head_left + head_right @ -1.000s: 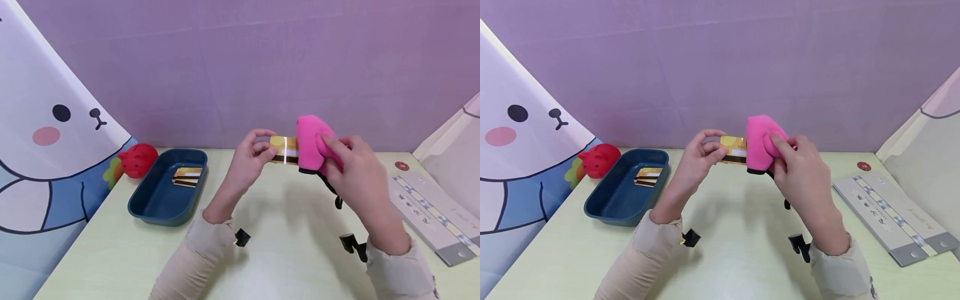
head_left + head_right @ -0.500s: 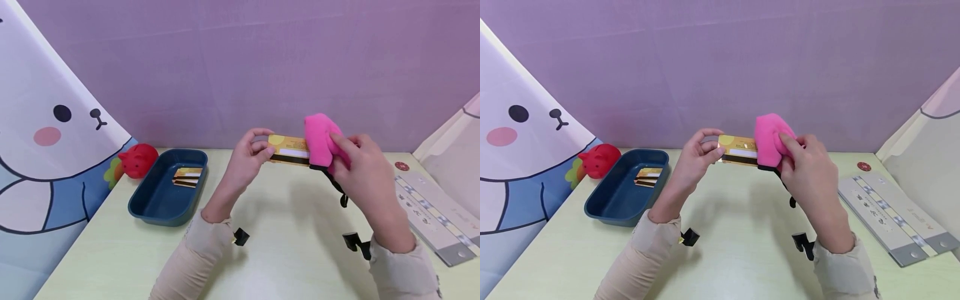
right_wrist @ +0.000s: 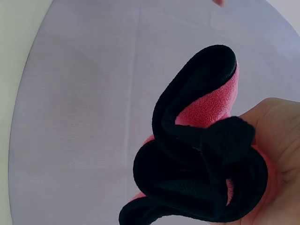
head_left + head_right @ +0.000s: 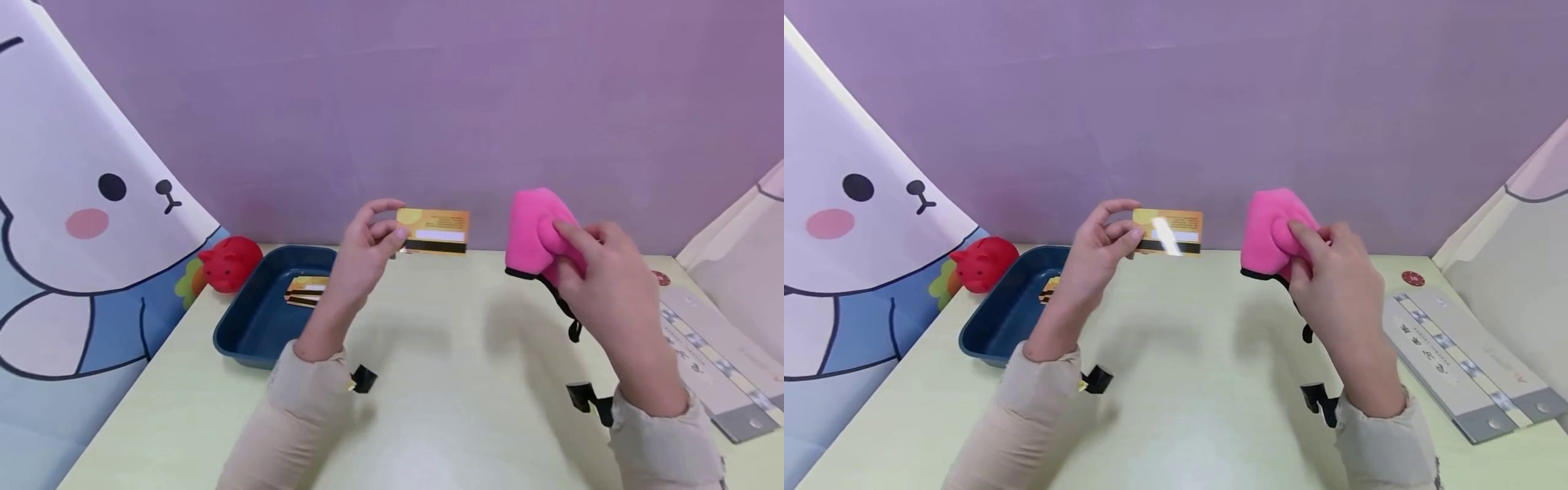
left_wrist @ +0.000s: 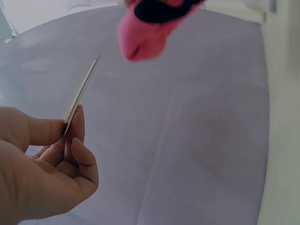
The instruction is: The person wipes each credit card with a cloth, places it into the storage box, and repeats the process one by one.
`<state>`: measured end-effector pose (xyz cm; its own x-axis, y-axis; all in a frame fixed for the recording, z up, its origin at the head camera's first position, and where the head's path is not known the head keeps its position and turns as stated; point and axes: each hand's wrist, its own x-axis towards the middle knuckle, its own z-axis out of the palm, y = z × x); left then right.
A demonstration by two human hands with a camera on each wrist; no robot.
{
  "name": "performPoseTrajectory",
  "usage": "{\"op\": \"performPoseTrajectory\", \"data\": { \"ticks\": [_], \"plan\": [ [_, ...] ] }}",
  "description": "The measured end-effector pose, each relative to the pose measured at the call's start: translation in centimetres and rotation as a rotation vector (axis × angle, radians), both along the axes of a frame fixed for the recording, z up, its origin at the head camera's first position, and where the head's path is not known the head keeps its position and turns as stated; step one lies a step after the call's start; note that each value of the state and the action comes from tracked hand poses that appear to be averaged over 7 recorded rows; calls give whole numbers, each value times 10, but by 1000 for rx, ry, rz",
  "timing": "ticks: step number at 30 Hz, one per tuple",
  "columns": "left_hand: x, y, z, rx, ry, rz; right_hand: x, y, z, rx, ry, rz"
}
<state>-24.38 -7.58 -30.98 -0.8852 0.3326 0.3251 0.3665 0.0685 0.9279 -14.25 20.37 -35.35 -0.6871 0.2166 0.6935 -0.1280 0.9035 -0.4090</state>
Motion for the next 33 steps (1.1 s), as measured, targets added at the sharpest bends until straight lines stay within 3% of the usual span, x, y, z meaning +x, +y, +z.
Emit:
{"op": "performPoseTrajectory", "data": {
  "ticks": [6,11,16,21,26,33],
  "plan": [
    [-18,-48,19,-232,-26,119,4,-2,2,-5,34,-5],
    [-46,-88,26,-462,-38,199,7,0,5,0,45,-5],
    [-77,-122,18,-700,-100,226,10,2,7,-18,43,-24],
    [-102,-146,-3,-894,-249,192,10,-2,7,-21,54,-21],
    [-116,-150,-24,-964,-332,152,11,-6,6,-16,64,-13],
    [-123,-144,-36,-945,-441,153,12,-9,6,-14,75,-12]
  ]
}}
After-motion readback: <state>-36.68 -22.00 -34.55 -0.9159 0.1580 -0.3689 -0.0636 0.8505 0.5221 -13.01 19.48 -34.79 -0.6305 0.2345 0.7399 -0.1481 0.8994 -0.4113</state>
